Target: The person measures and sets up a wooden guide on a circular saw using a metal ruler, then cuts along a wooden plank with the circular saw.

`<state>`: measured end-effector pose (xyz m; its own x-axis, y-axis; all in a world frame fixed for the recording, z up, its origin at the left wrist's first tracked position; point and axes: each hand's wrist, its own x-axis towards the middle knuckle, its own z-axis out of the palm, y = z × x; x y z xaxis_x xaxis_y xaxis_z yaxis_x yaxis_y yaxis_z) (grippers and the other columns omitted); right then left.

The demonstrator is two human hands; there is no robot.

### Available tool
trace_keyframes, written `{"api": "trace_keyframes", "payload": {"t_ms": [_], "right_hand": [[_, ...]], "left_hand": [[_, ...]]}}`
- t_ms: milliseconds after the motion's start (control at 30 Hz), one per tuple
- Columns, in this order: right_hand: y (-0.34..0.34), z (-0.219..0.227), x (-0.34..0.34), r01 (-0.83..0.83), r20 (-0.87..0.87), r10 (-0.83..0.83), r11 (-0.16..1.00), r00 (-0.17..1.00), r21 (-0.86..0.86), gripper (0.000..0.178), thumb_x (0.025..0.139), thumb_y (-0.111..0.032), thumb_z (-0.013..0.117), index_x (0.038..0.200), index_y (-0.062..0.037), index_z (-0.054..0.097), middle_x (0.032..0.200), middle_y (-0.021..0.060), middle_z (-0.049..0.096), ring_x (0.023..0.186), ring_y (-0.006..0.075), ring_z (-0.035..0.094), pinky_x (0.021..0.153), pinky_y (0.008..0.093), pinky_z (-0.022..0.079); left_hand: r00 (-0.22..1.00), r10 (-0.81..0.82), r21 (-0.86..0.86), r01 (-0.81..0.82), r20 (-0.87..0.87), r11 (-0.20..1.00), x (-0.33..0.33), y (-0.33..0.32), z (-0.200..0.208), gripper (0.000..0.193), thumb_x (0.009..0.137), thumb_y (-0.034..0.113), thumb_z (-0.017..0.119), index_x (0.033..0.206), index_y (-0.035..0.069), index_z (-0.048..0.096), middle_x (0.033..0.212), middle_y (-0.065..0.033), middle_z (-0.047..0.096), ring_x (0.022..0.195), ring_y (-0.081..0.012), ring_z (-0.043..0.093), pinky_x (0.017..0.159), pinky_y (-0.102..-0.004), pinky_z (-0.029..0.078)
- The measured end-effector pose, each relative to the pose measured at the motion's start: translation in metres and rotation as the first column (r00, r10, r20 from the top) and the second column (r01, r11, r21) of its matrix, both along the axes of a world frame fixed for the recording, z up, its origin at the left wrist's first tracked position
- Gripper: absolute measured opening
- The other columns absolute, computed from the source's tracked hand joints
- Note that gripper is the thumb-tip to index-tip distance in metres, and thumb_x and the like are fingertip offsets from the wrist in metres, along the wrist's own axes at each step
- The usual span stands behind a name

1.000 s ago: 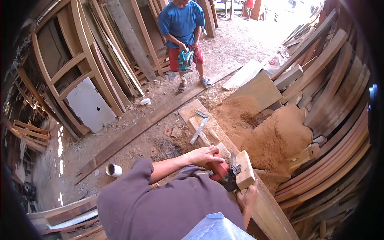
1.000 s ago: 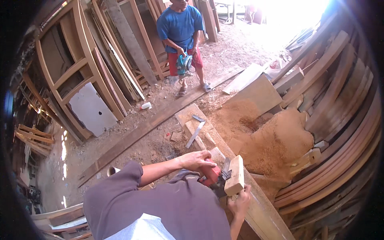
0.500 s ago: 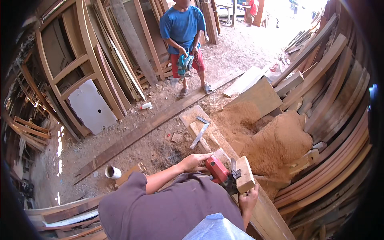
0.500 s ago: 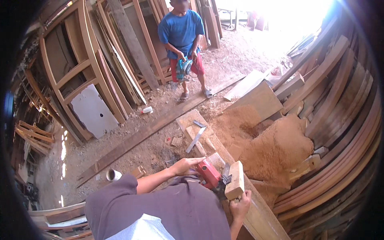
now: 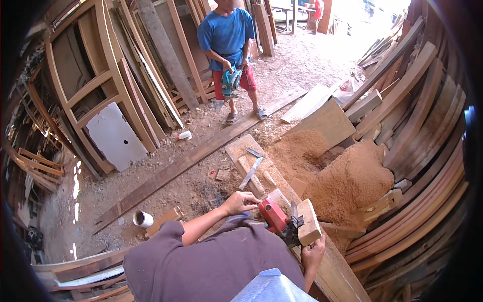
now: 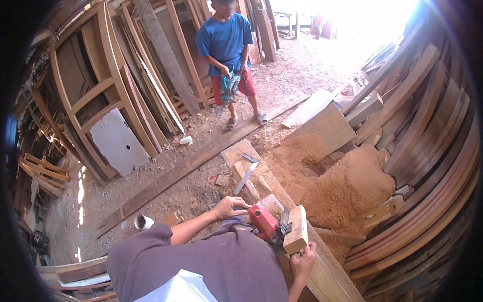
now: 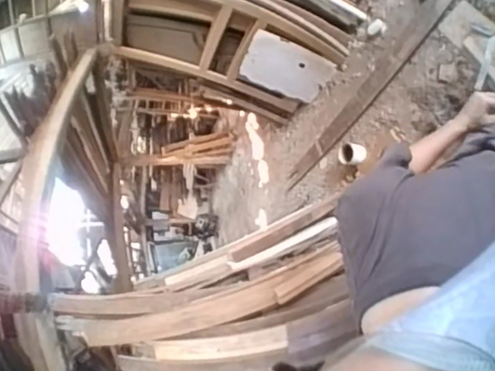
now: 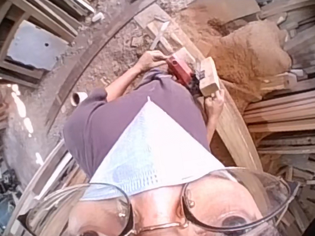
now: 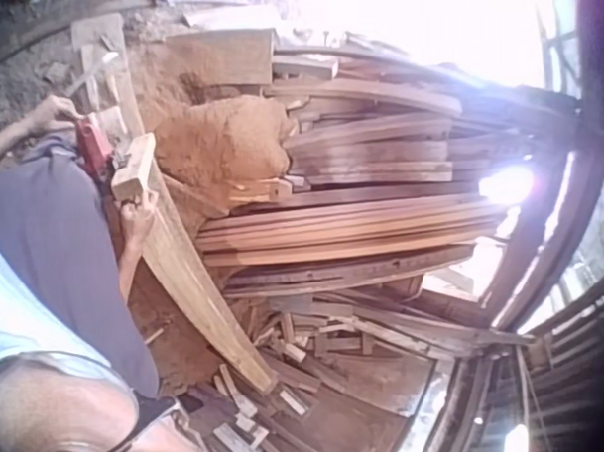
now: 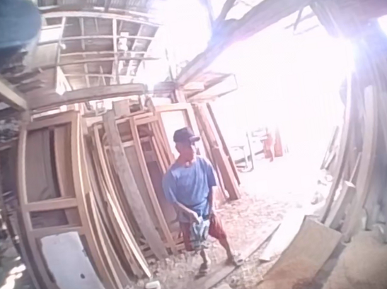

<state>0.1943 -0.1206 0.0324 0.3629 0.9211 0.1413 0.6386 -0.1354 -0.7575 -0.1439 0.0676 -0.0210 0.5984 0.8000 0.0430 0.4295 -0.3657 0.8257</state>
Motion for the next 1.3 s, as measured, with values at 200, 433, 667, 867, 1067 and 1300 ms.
{"api": "trace_keyframes", "payload": {"t_ms": [200, 433, 667, 867, 1067, 1300], "right_hand": [[0.001, 0.001, 0.002, 0.015, -0.017, -0.016, 0.997, 1.0, -0.076, 0.03, 0.077, -0.007, 0.078, 0.105, -0.001, 0.072, 0.098, 0.0148, 0.059, 0.08, 0.0326, 0.062, 0.07, 0.0428, 0.05], [0.007, 0.003, 0.005, -0.014, -0.039, 0.013, 1.0, 0.999, -0.013, 0.03, 0.076, -0.006, 0.078, 0.105, 0.0004, 0.071, 0.097, 0.0142, 0.058, 0.076, 0.0291, 0.06, 0.067, 0.0409, 0.049], [0.007, 0.006, 0.005, -0.005, -0.106, -0.008, 0.992, 0.994, -0.128, 0.03, 0.076, -0.007, 0.08, 0.102, 0.0012, 0.069, 0.096, 0.0131, 0.056, 0.073, 0.0276, 0.056, 0.066, 0.0412, 0.047], [0.007, 0.001, 0.004, -0.005, -0.084, 0.0, 0.998, 0.996, -0.062, 0.03, 0.075, -0.005, 0.079, 0.102, 0.0009, 0.069, 0.096, 0.0125, 0.056, 0.072, 0.0265, 0.057, 0.066, 0.0405, 0.048], [0.008, 0.004, 0.003, 0.0, -0.075, -0.007, 0.994, 0.997, -0.105, 0.028, 0.074, -0.003, 0.076, 0.1, 0.0021, 0.069, 0.095, 0.0137, 0.057, 0.073, 0.0268, 0.059, 0.066, 0.0401, 0.049], [0.017, 0.013, -0.006, -0.026, -0.07, 0.014, 0.984, 0.997, -0.178, 0.025, 0.072, -0.002, 0.073, 0.096, 0.0024, 0.068, 0.095, 0.014, 0.057, 0.075, 0.0281, 0.06, 0.068, 0.0399, 0.05]], "left_hand": [[0.982, 0.01, 0.262, 0.039, -0.186, 0.964, -0.013, 0.021, -0.028, 0.047, 0.089, 0.023, 0.075, 0.135, 0.012, 0.073, 0.129, -0.0133, 0.073, 0.123, -0.0307, 0.066, 0.11, -0.043, 0.05], [0.898, -0.315, -0.318, 0.215, -0.307, 0.923, 0.009, -0.006, 0.013, 0.081, 0.096, 0.05, 0.063, 0.166, 0.017, 0.037, 0.162, -0.0226, 0.047, 0.142, -0.0371, 0.055, 0.109, -0.0464, 0.052], [0.996, -0.067, 0.243, 0.078, -0.054, 0.967, 0.007, -0.002, -0.012, 0.096, 0.09, 0.029, 0.065, 0.17, 0.007, 0.017, 0.154, -0.0326, 0.051, 0.146, -0.0392, 0.05, 0.123, -0.046, 0.04], [0.954, 0.042, 0.026, -0.036, -0.296, 0.999, 0.003, 0.0, -0.023, 0.079, 0.09, 0.018, 0.06, 0.165, 0.017, 0.038, 0.145, -0.0279, 0.061, 0.125, -0.0429, 0.065, 0.103, -0.0488, 0.053], [0.966, -0.188, -0.226, 0.147, -0.175, 0.963, 0.011, 0.002, 0.011, 0.088, 0.082, 0.013, 0.057, 0.167, 0.011, 0.033, 0.143, -0.0262, 0.063, 0.119, -0.0435, 0.067, 0.105, -0.0464, 0.052], [0.98, -0.117, -0.173, 0.088, -0.163, 0.981, 0.0, 0.009, 0.02, 0.066, 0.086, 0.014, 0.059, 0.15, 0.001, 0.054, 0.136, -0.0259, 0.068, 0.125, -0.0391, 0.067, 0.11, -0.0432, 0.051]]}}
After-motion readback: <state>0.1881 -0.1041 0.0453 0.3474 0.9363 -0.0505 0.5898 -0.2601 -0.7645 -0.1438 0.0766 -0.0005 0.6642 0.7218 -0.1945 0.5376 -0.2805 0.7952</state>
